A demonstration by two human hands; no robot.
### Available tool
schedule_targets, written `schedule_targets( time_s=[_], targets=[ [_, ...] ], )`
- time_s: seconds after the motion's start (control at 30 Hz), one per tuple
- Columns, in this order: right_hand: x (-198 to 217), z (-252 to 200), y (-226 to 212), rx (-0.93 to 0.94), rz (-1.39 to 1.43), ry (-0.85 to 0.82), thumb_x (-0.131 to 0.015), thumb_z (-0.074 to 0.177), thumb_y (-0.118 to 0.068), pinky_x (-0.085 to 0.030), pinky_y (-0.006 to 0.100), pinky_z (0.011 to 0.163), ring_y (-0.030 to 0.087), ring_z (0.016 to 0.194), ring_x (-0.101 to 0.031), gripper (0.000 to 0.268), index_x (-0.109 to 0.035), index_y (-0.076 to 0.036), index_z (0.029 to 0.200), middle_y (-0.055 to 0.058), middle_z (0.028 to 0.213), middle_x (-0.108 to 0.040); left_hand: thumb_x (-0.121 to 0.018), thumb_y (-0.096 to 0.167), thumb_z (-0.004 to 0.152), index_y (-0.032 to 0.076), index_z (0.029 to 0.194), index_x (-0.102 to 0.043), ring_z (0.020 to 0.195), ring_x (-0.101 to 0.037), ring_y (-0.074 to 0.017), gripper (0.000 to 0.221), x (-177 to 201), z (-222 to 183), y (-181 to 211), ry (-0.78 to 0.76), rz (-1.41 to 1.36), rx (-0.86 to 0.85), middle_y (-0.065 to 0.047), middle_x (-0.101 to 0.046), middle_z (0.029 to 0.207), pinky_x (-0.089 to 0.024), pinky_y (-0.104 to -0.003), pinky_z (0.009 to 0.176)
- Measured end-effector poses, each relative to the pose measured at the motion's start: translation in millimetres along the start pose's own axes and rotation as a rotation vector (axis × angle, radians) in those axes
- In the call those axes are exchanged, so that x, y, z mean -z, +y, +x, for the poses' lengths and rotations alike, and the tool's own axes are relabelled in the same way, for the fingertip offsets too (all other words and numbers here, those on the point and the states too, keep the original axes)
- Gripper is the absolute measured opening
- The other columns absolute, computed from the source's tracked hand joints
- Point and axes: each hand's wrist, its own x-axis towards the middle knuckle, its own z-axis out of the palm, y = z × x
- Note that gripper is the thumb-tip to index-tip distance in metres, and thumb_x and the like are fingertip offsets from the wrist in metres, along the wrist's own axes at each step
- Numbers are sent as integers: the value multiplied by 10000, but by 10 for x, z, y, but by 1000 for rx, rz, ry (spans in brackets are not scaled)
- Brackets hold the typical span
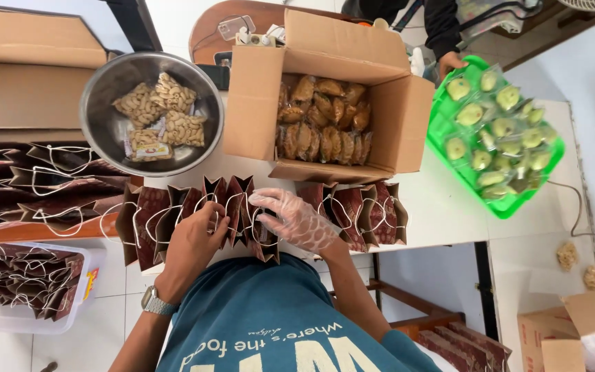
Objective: Packing small bags of nuts and pastries into brown paper bags on a table.
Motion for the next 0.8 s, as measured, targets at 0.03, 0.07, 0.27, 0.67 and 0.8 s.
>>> schedule_targets(
  time_s=[0.03,0.07,0.27,0.67,0.8],
  targets=[
    [-18,10,14,7,5,-7,-627,1019,-194,-497,459,1086,326,1254,-620,294,-655,-152,1309,114,1328,-630,-647,250,980,120,1105,-602,859,-750,-358,185,-27,18,3,4,44,-24,-151,-736,834,-601,-453,738],
    [-36,19,28,13,9,-15,-623,1022,-191,-499,454,1085,325,1256,-620,290,-652,-152,1307,112,1324,-630,-651,291,977,142,1128,-597,833,-741,-355,219,-54,35,6,9,88,-48,-136,-724,806,-588,-473,730],
    [-278,-115,255,-1,70,-4,-607,1038,-234,-482,433,1109,296,1289,-598,312,-637,-195,1346,70,1344,-620,-650,299,972,198,1171,-600,773,-715,-335,229,-50,84,21,73,227,-132,-100,-683,747,-562,-454,695],
    [-392,-291,213,31,102,67,-622,1029,-185,-506,458,1081,334,1254,-610,309,-642,-161,1336,112,1302,-631,-699,150,937,149,1131,-711,1255,-516,-339,195,-82,-50,64,344,342,-389,-115,-530,1260,-488,-425,907],
    [-283,-347,187,26,98,126,-614,1042,-193,-507,435,1078,310,1243,-623,288,-658,-184,1327,84,1306,-641,-703,146,930,144,1162,-705,1303,-511,-358,232,-215,-169,121,312,287,-478,-127,-550,1279,-487,-448,931]
  ],
)
